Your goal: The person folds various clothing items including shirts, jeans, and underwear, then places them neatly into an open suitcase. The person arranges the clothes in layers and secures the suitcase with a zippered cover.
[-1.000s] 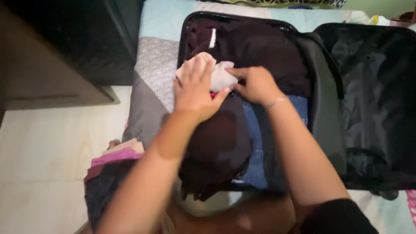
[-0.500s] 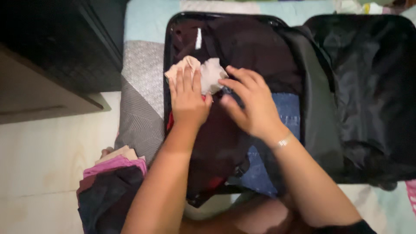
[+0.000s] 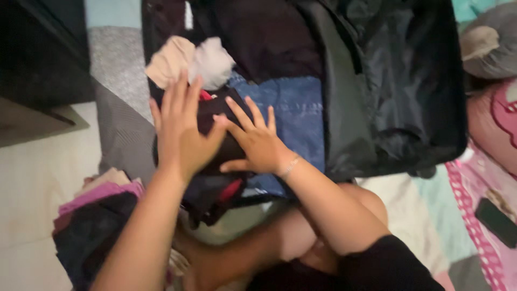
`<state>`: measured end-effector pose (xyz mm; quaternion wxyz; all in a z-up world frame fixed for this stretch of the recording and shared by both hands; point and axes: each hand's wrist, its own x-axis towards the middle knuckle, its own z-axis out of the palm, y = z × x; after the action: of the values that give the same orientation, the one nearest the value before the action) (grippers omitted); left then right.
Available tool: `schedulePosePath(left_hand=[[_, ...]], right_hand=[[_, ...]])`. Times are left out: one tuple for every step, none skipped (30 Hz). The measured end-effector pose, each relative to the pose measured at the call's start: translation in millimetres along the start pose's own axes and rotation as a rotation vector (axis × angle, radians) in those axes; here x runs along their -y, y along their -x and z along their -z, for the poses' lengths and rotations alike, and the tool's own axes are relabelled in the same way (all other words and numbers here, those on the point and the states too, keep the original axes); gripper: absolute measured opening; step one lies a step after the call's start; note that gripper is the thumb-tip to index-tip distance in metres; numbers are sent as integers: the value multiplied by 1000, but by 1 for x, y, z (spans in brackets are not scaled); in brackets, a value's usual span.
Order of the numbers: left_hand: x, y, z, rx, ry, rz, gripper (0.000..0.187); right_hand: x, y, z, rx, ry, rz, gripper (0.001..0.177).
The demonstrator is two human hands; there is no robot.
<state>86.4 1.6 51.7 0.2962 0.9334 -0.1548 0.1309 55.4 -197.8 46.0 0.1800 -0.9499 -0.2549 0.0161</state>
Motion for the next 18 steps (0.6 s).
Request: schedulePosePath(left_hand=[[-12, 19, 2, 33, -3, -5, 88], [-23, 32, 2, 70, -6, -20, 92], [-31, 43, 2, 85, -33, -23, 97], [-35, 50, 2, 91, -66, -24, 103], [-40, 54, 0, 97, -98, -25, 108], [-42, 55, -2, 83, -111, -44, 109], [-44, 53, -3, 69, -123, -64, 111], [-44, 53, -4, 56, -141, -69, 113], [-42, 53, -5, 61, -148, -79, 112], [-40, 52, -6, 54, -158, -77, 112], [-36, 52, -7, 46, -168, -75, 111], [-34, 53, -9, 32, -167, -78, 110], [-32, 54, -12, 17, -166, -81, 109], [-30, 57, -14, 5, -162, -85, 108], [-29, 60, -16, 6, -148, -87, 108], [-28, 59, -18, 4, -133, -93, 108], [-28, 59, -17, 2, -118, -99, 108], [-27, 60, -12, -1, -89, -102, 109]], right_hand=[[3, 2, 1, -21, -3, 6, 105], [6, 5, 3, -48, -6, 3, 104], [7, 9, 7, -31, -1, -1, 106], [8, 11, 12, -17, 5, 3, 107], [6, 14, 18, -3, 12, 8, 109], [0, 18, 26, -16, -94, 98, 98], [-14, 27, 38, -30, -199, 190, 88], [-28, 41, 46, -35, -311, 293, 79], [-45, 62, 54, -72, -496, 70, 49], [-70, 84, 64, -92, -671, -142, 20], [-96, 105, 68, -368, -759, -107, 17], [-125, 133, 70, -513, -573, -375, 30], [-159, 151, 64, -605, -529, -488, 36], [-191, 173, 55, -605, -429, -641, 51], [-222, 197, 43, -527, -308, -755, 53], [-248, 219, 28, -391, -200, -846, 55], [-272, 238, 14, -256, -123, -919, 57], [-291, 248, -1, -164, -100, -948, 59]])
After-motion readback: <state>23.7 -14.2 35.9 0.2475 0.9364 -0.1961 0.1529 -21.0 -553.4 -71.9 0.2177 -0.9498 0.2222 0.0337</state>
